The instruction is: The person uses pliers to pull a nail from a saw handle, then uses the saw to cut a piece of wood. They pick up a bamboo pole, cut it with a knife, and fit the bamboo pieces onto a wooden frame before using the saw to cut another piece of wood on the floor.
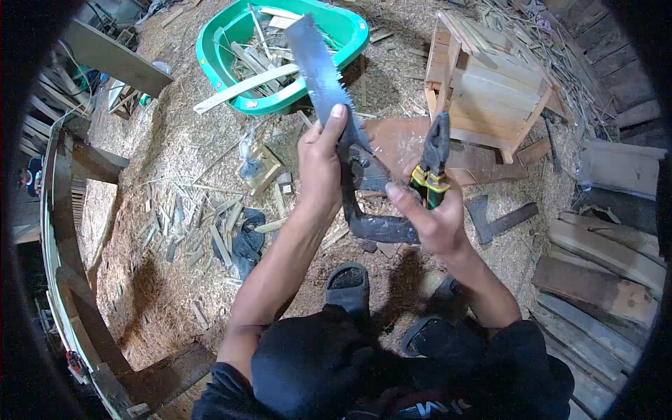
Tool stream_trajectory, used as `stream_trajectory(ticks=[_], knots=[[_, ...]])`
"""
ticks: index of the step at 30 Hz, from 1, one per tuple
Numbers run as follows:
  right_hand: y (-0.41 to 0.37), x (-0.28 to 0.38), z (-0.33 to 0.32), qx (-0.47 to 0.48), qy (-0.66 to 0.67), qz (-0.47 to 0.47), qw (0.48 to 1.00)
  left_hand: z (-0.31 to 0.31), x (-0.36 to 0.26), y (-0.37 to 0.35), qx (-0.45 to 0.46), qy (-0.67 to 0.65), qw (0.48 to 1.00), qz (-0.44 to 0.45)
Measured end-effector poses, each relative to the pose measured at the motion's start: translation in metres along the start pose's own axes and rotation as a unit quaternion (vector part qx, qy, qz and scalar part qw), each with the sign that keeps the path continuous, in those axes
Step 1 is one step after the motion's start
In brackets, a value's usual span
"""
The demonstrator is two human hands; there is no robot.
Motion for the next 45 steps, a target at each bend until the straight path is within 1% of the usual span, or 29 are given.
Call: stream_trajectory(ticks=[1,2,5,6,9,10,13,14,16,17,18,19,20,21,25,26,27,28,31,34,35,36,37,38,40,41,42,43,45], knots=[[0.003,-0.004,-0.002,0.002,-0.010,0.009,1.000,0.001,0.007,0.006,0.007,0.005,1.000,-0.023],[0.011,-0.017,-0.006,0.016,0.056,0.002,0.998,0.004,0.006,0.012,0.005,-0.008,1.000,-0.012],[0.017,-0.022,-0.018,-0.069,0.158,0.027,0.985,0.011,0.004,0.026,-0.025,-0.073,0.996,-0.045],[0.019,-0.020,-0.017,-0.085,0.193,0.036,0.977,0.011,0.000,0.034,-0.036,-0.076,0.996,-0.023],[0.017,-0.001,0.006,-0.029,0.214,-0.005,0.976,0.010,-0.003,0.048,-0.047,-0.137,0.989,-0.019],[0.014,-0.001,0.008,-0.029,0.224,0.001,0.974,0.010,-0.008,0.051,-0.042,-0.119,0.992,0.006],[0.010,0.001,0.008,-0.051,0.247,-0.105,0.962,0.014,-0.015,0.046,-0.018,-0.075,0.997,0.023],[0.008,-0.006,0.006,-0.117,0.270,-0.093,0.951,0.014,-0.014,0.042,-0.026,-0.086,0.996,0.012],[0.003,0.010,0.010,-0.166,0.320,-0.098,0.928,0.017,-0.011,0.030,-0.041,-0.108,0.993,-0.010],[0.002,0.014,0.011,-0.190,0.344,-0.100,0.914,0.017,-0.016,0.028,-0.054,-0.125,0.991,0.004],[0.002,0.010,0.011,-0.218,0.336,-0.090,0.912,0.019,-0.020,0.024,-0.065,-0.140,0.988,0.016],[0.002,0.008,0.010,-0.227,0.362,-0.078,0.901,0.020,-0.024,0.020,-0.076,-0.156,0.984,0.027],[0.004,0.007,0.009,-0.234,0.388,-0.067,0.889,0.022,-0.033,0.016,-0.060,-0.129,0.988,0.058],[0.005,0.006,0.009,-0.241,0.415,-0.056,0.876,0.024,-0.034,0.015,-0.063,-0.124,0.988,0.063],[-0.004,0.011,0.007,-0.278,0.372,-0.046,0.884,0.028,-0.036,0.012,-0.079,-0.115,0.987,0.080],[-0.007,0.016,0.007,-0.289,0.366,-0.059,0.882,0.026,-0.036,0.009,-0.083,-0.107,0.988,0.079],[-0.006,0.017,0.007,-0.281,0.372,-0.068,0.882,0.025,-0.036,0.005,-0.087,-0.099,0.988,0.076],[-0.005,0.016,0.007,-0.273,0.377,-0.075,0.882,0.028,-0.032,0.000,-0.076,-0.112,0.990,0.043],[-0.004,0.014,0.006,-0.246,0.388,-0.077,0.885,0.026,-0.032,-0.001,-0.101,-0.132,0.984,0.064],[-0.002,0.012,0.002,-0.241,0.389,-0.080,0.886,0.030,-0.025,0.009,-0.053,-0.121,0.989,0.068],[0.000,0.012,0.000,-0.240,0.389,-0.085,0.885,0.030,-0.023,0.010,-0.056,-0.125,0.988,0.067],[-0.001,0.009,-0.002,-0.236,0.386,-0.065,0.890,0.030,-0.022,0.010,-0.059,-0.130,0.988,0.067],[0.000,0.011,-0.004,-0.230,0.403,-0.070,0.883,0.029,-0.021,0.010,-0.063,-0.132,0.987,0.066],[0.000,0.013,-0.006,-0.225,0.420,-0.074,0.876,0.028,-0.015,0.015,-0.028,-0.145,0.988,0.040],[0.003,0.017,-0.012,-0.211,0.433,-0.078,0.873,0.035,-0.037,0.018,-0.029,-0.254,0.965,0.064],[0.007,0.018,-0.017,-0.186,0.439,-0.086,0.875,0.034,-0.046,0.020,-0.031,-0.307,0.948,0.078],[0.012,0.015,-0.020,-0.181,0.441,-0.075,0.876,0.032,-0.054,0.023,0.037,-0.297,0.951,0.076],[0.015,0.011,-0.021,-0.177,0.442,-0.064,0.877,0.025,-0.055,0.024,0.008,-0.263,0.960,0.095],[0.013,0.013,-0.018,-0.171,0.430,-0.070,0.884,0.021,-0.063,0.027,-0.042,-0.199,0.970,0.136]])
Point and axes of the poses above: each hand's wrist, its own y-axis towards the middle knuckle, its own z-axis out of the palm, x = y × z, the point moved 8 cm from there along y, towards the middle knuckle, and after that the axes turned 14 degrees about -x, right-handed, at the moved point
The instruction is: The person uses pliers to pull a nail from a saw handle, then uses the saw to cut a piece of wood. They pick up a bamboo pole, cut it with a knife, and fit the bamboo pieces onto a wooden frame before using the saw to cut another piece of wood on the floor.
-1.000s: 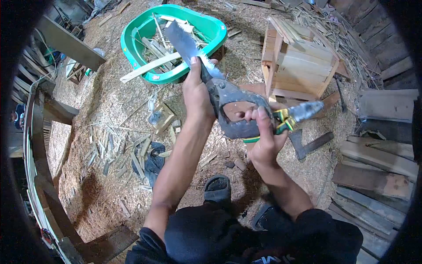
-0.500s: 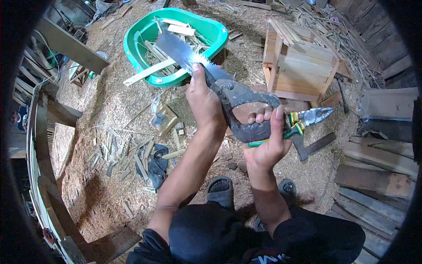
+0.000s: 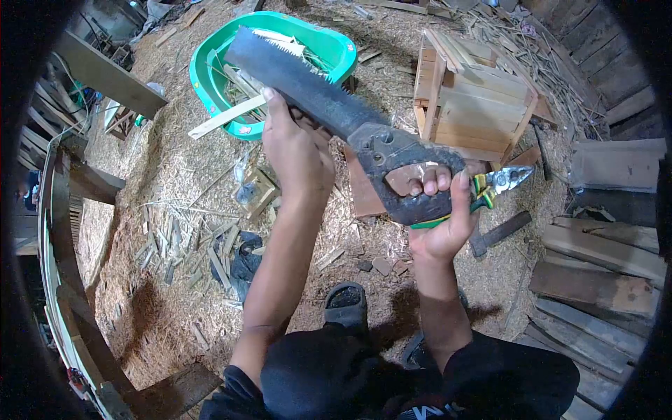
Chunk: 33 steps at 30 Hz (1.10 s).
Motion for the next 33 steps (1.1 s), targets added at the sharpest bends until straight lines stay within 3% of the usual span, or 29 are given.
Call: stream_trajectory(ticks=[1,4,14,18,24,31,33], knots=[[-0.002,-0.001,0.001,0.006,-0.007,-0.003,1.000,0.000,-0.002,-0.008,-0.053,-0.015,0.998,-0.002],[-0.008,-0.013,-0.006,0.020,-0.037,-0.027,0.999,-0.004,-0.003,-0.006,-0.071,0.039,0.995,0.059],[-0.030,-0.016,0.000,0.012,-0.031,-0.050,0.998,-0.005,-0.004,0.000,0.000,0.128,0.986,0.106],[-0.032,-0.016,-0.002,0.006,-0.016,-0.049,0.999,0.000,-0.007,-0.008,-0.018,0.107,0.991,0.077],[-0.037,-0.014,0.000,-0.006,0.011,-0.039,0.999,0.003,-0.013,-0.011,-0.024,0.095,0.990,0.104],[-0.031,-0.015,-0.008,-0.022,0.009,-0.036,0.999,0.013,-0.006,-0.016,0.016,0.091,0.990,0.108],[-0.023,-0.019,-0.009,-0.006,0.006,-0.030,1.000,0.010,0.000,-0.013,0.006,0.078,0.994,0.078]])
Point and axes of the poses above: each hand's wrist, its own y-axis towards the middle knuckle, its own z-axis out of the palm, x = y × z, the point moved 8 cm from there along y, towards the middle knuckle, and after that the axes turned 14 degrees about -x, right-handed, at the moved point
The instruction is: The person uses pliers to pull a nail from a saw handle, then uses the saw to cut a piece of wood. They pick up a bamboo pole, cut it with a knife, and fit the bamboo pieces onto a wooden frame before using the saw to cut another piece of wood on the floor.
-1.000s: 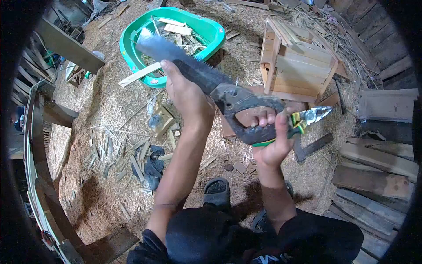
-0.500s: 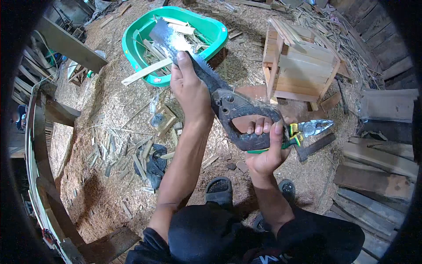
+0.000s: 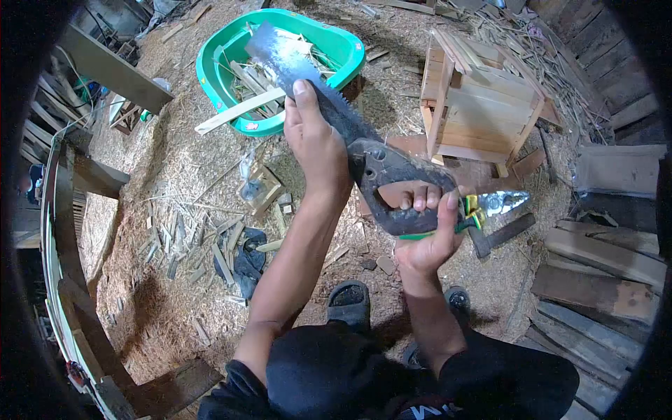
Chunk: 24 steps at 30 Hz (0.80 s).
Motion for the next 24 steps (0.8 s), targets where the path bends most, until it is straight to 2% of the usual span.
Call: stream_trajectory(ticks=[2,5,6,7,9,11,13,16,19,20,22,24], knots=[[0.015,-0.005,-0.005,0.013,-0.020,0.000,1.000,-0.010,0.021,0.005,-0.032,0.009,0.999,-0.027],[0.034,-0.008,-0.002,0.033,-0.005,-0.033,0.999,0.004,0.037,-0.026,0.009,-0.101,0.983,-0.155],[0.035,-0.007,0.000,0.057,-0.062,-0.073,0.994,-0.004,0.056,-0.035,0.077,-0.057,0.974,-0.205],[0.040,-0.008,-0.010,0.066,-0.124,-0.120,0.983,-0.012,0.067,-0.041,0.050,-0.020,0.974,-0.219],[0.051,-0.005,-0.018,0.077,-0.220,-0.175,0.957,-0.030,0.077,-0.035,-0.003,0.026,0.979,-0.204],[0.057,0.006,-0.003,0.081,-0.288,-0.196,0.934,-0.036,0.059,-0.020,0.009,0.090,0.993,-0.081],[0.079,0.013,-0.011,0.051,-0.483,-0.167,0.858,-0.038,0.049,-0.010,0.020,0.130,0.991,0.023],[0.068,0.027,0.027,0.126,-0.542,-0.177,0.812,-0.036,0.039,-0.007,0.034,0.197,0.967,0.158],[0.051,0.013,0.052,0.290,-0.620,-0.129,0.717,-0.029,0.032,-0.008,0.051,0.252,0.949,0.183],[0.044,0.014,0.056,0.340,-0.619,-0.189,0.683,-0.031,0.033,-0.007,0.057,0.249,0.952,0.167],[0.046,0.013,0.051,0.332,-0.614,-0.190,0.690,-0.036,0.036,-0.003,0.064,0.243,0.958,0.136],[0.048,0.014,0.054,0.317,-0.628,-0.163,0.692,-0.037,0.030,-0.004,0.067,0.274,0.946,0.163]])
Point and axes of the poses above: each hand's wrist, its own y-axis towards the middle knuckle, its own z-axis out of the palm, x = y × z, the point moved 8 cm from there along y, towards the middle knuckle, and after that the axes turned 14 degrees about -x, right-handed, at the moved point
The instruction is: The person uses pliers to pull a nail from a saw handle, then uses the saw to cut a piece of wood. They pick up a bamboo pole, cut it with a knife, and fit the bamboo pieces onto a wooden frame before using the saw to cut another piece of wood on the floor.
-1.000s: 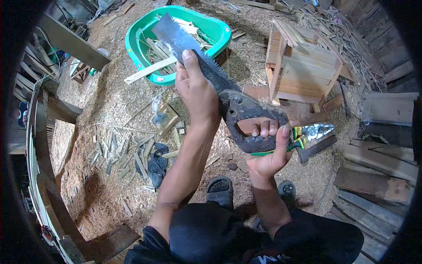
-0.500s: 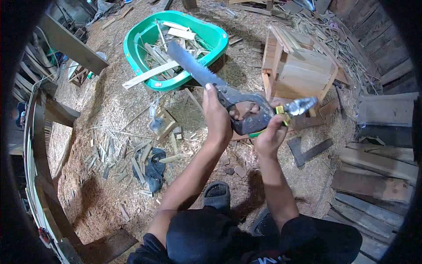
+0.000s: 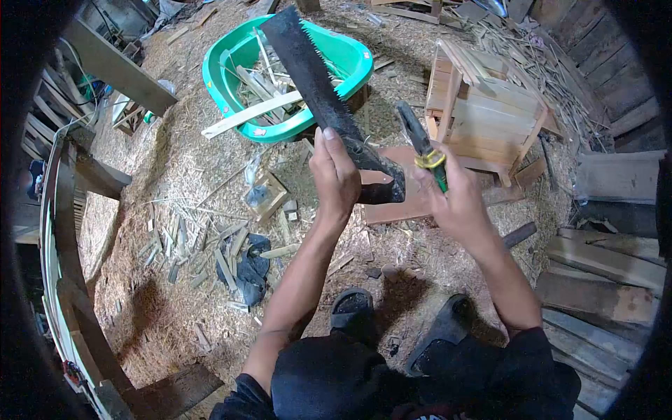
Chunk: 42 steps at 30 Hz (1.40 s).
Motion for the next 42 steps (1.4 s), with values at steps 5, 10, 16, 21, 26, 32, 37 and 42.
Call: stream_trajectory(ticks=[5,10,16,21,26,32,37,42], knots=[[-0.004,0.002,0.006,0.070,0.010,0.030,0.997,-0.001,0.000,0.001,-0.010,0.054,0.997,0.048],[-0.017,0.004,0.013,0.010,0.080,0.061,0.995,-0.002,-0.008,0.002,-0.020,0.088,0.991,0.101],[-0.017,0.019,0.019,0.036,0.029,0.098,0.994,0.000,-0.005,-0.003,-0.009,0.106,0.985,0.138],[-0.019,0.020,0.022,-0.050,0.121,0.110,0.985,-0.005,-0.009,-0.001,-0.036,0.100,0.985,0.136],[-0.019,-0.006,0.026,-0.022,0.098,0.147,0.984,-0.008,-0.008,0.002,-0.030,0.084,0.989,0.121],[-0.018,0.006,0.018,-0.058,0.174,0.115,0.976,-0.005,-0.009,-0.002,-0.027,0.048,0.991,0.124],[-0.022,0.008,0.028,0.044,0.016,0.115,0.992,-0.004,-0.010,-0.003,-0.030,0.042,0.987,0.150],[-0.027,0.006,0.018,-0.079,0.187,0.152,0.967,-0.008,-0.007,-0.001,-0.040,0.066,0.986,0.146]])
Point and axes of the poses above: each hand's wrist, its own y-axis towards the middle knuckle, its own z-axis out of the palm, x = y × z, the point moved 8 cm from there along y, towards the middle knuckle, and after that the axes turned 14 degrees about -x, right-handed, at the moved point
